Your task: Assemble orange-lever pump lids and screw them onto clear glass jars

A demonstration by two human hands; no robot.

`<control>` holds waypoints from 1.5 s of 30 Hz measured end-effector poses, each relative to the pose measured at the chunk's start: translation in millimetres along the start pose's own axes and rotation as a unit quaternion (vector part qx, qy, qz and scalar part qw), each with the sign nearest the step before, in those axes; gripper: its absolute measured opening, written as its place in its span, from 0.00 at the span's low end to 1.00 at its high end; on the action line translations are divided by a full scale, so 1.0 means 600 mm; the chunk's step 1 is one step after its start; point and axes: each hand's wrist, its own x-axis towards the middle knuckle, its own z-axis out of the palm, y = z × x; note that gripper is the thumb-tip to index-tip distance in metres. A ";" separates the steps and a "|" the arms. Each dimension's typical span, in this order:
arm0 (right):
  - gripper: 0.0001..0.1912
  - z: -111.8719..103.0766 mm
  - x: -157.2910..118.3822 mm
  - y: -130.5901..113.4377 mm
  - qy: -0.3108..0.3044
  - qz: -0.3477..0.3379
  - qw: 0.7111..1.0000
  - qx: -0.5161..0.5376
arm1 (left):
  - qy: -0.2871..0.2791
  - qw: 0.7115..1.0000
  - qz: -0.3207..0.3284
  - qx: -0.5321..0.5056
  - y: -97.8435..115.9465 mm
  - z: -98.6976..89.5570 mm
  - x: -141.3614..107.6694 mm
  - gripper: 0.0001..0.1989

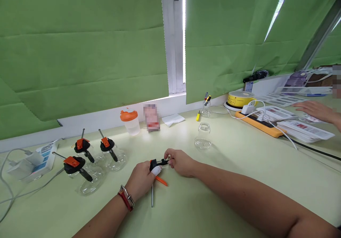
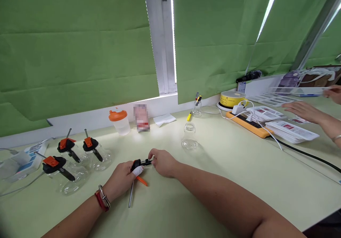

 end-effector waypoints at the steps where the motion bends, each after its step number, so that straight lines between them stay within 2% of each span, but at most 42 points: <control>1: 0.12 0.000 0.000 0.001 0.000 -0.002 1.000 0.001 | -0.001 1.000 -0.001 0.000 0.000 0.000 0.000 0.16; 17: 0.15 0.002 0.002 0.009 0.002 -0.011 1.000 -0.015 | -0.004 1.000 0.001 0.001 -0.004 0.002 0.001 0.16; 28: 0.11 0.005 0.001 0.013 0.013 -0.025 0.998 -0.052 | 0.000 1.000 0.008 -0.004 -0.005 0.004 0.002 0.17; 45: 0.13 0.003 -0.004 0.008 0.014 -0.023 0.999 -0.043 | -0.001 1.000 -0.002 0.003 -0.005 0.004 0.000 0.17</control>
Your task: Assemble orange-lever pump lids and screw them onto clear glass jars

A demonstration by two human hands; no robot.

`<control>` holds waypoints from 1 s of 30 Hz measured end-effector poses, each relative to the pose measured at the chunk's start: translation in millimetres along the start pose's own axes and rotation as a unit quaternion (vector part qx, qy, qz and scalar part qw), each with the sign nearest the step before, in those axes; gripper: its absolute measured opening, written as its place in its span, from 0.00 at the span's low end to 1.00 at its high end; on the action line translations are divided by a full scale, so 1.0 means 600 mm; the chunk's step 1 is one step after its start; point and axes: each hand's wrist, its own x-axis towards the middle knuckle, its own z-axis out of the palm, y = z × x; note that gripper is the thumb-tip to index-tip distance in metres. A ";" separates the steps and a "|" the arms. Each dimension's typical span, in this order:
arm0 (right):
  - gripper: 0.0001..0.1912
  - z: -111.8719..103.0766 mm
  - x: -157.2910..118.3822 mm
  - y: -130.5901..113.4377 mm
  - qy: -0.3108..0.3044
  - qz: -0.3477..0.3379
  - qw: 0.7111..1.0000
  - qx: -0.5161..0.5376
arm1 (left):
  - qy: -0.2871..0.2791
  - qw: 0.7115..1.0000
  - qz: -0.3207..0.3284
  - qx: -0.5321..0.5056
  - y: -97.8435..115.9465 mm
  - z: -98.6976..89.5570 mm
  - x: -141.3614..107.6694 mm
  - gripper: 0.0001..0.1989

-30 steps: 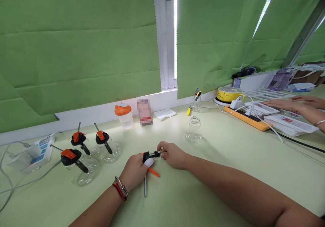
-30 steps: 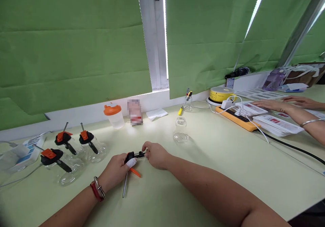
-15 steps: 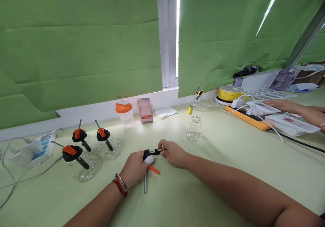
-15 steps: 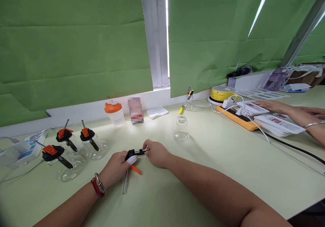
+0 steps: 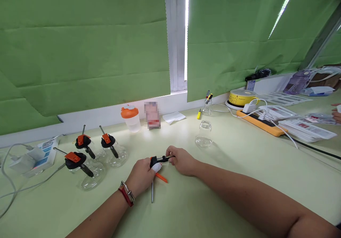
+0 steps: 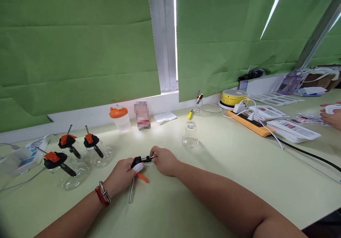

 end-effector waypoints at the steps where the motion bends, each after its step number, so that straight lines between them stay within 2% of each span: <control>1: 0.13 0.000 0.000 0.000 0.004 -0.003 1.000 0.002 | 0.001 1.000 0.000 -0.001 0.000 0.000 0.000 0.17; 11: 0.13 0.002 0.001 0.004 -0.001 0.006 1.000 0.013 | 0.003 1.000 -0.004 -0.003 -0.001 0.001 0.002 0.17; 14: 0.11 0.001 0.000 0.004 0.000 0.001 1.000 0.003 | 0.004 1.000 -0.001 -0.005 0.001 0.001 0.001 0.17; 19: 0.17 0.001 0.001 0.000 0.000 -0.004 1.000 -0.011 | 0.002 1.000 0.001 0.003 0.004 -0.002 0.000 0.17; 25: 0.12 0.004 0.008 -0.006 -0.006 0.009 0.999 -0.053 | 0.005 1.000 0.003 0.009 0.003 -0.001 0.002 0.16; 30: 0.14 0.003 0.004 -0.008 0.002 0.000 0.998 -0.056 | 0.002 1.000 0.003 0.003 -0.003 -0.001 0.004 0.16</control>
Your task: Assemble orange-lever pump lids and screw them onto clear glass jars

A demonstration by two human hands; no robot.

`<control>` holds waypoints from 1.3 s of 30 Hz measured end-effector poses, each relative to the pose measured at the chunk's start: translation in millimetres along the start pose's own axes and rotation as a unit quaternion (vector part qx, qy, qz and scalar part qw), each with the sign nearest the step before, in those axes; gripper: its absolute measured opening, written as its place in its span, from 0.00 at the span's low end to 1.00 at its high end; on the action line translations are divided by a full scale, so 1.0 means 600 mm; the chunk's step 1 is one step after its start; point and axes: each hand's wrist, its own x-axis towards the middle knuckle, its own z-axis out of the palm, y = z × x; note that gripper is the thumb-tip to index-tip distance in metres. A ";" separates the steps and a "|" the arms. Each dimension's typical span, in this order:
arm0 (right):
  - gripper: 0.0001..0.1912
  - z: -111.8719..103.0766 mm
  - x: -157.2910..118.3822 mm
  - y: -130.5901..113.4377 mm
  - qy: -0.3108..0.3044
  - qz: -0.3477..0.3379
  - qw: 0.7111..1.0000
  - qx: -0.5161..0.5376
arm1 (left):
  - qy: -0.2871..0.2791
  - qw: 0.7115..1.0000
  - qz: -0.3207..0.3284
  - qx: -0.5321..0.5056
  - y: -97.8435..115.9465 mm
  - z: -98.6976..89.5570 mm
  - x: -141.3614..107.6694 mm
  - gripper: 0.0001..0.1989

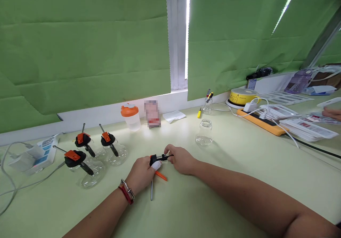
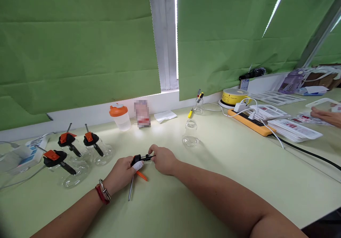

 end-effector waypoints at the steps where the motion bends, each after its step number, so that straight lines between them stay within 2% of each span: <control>1: 0.14 -0.001 -0.001 -0.001 -0.003 0.003 1.000 -0.001 | 0.001 1.000 -0.001 0.001 -0.001 0.000 0.000 0.16; 5: 0.12 -0.003 -0.004 -0.005 -0.008 0.004 1.000 -0.007 | -0.001 1.000 0.000 -0.001 -0.001 0.001 -0.001 0.17; 16: 0.14 0.005 -0.003 0.005 0.004 -0.014 1.000 -0.005 | -0.003 1.000 -0.002 -0.002 -0.002 0.001 -0.001 0.17; 39: 0.13 0.002 -0.006 0.001 0.011 -0.006 1.000 -0.007 | 0.002 1.000 -0.007 0.001 -0.001 0.000 -0.001 0.17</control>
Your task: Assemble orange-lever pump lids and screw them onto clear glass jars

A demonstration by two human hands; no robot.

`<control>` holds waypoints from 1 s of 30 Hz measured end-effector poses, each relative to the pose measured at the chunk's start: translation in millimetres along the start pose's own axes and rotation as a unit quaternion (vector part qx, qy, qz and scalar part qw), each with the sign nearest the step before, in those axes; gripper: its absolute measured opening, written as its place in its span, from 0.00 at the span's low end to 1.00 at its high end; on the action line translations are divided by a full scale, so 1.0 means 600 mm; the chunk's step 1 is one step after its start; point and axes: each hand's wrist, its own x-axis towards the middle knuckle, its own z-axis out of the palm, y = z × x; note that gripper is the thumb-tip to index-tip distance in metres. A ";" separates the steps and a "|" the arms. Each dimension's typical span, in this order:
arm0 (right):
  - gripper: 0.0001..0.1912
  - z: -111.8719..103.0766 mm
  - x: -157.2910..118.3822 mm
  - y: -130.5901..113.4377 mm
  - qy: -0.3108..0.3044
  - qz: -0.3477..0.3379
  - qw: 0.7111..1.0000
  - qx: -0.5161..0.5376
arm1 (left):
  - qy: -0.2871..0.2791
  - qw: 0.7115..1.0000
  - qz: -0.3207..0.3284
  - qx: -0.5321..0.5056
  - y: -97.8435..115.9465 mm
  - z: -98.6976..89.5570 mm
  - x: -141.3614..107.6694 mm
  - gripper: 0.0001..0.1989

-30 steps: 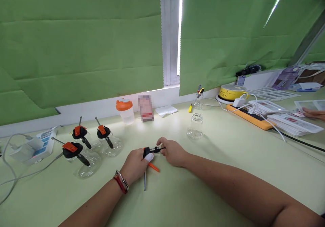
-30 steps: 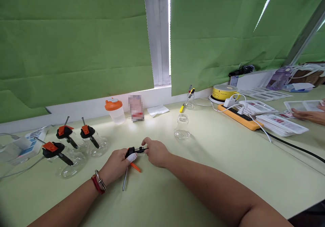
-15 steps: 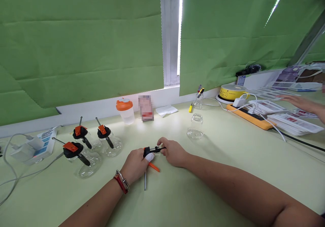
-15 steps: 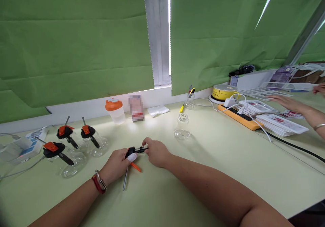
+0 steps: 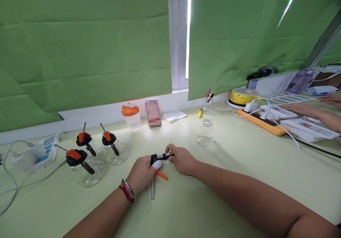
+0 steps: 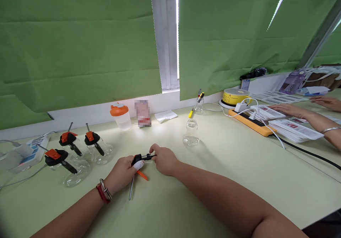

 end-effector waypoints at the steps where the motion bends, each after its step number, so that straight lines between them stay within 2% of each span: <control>1: 0.13 0.001 0.001 0.001 0.000 0.000 1.000 0.001 | 0.001 1.000 0.003 -0.002 0.000 0.000 0.000 0.17; 5: 0.10 0.003 0.002 0.001 -0.003 0.006 1.000 -0.004 | 0.003 1.000 0.002 -0.002 0.003 -0.002 -0.001 0.16; 16: 0.16 0.002 0.001 0.001 0.002 -0.003 1.000 -0.005 | 0.003 1.000 -0.003 0.002 0.003 -0.001 -0.002 0.16; 22: 0.12 0.002 -0.001 0.004 0.003 0.000 1.000 0.025 | 0.013 1.000 -0.013 -0.020 -0.001 -0.003 -0.002 0.17; 27: 0.07 -0.023 0.000 0.018 -0.052 0.014 0.990 0.129 | 0.018 0.997 -0.038 -0.065 -0.012 -0.011 -0.002 0.19; 30: 0.06 -0.053 0.000 0.028 -0.046 0.038 0.987 0.150 | 0.027 0.997 -0.045 -0.056 -0.017 -0.014 -0.002 0.20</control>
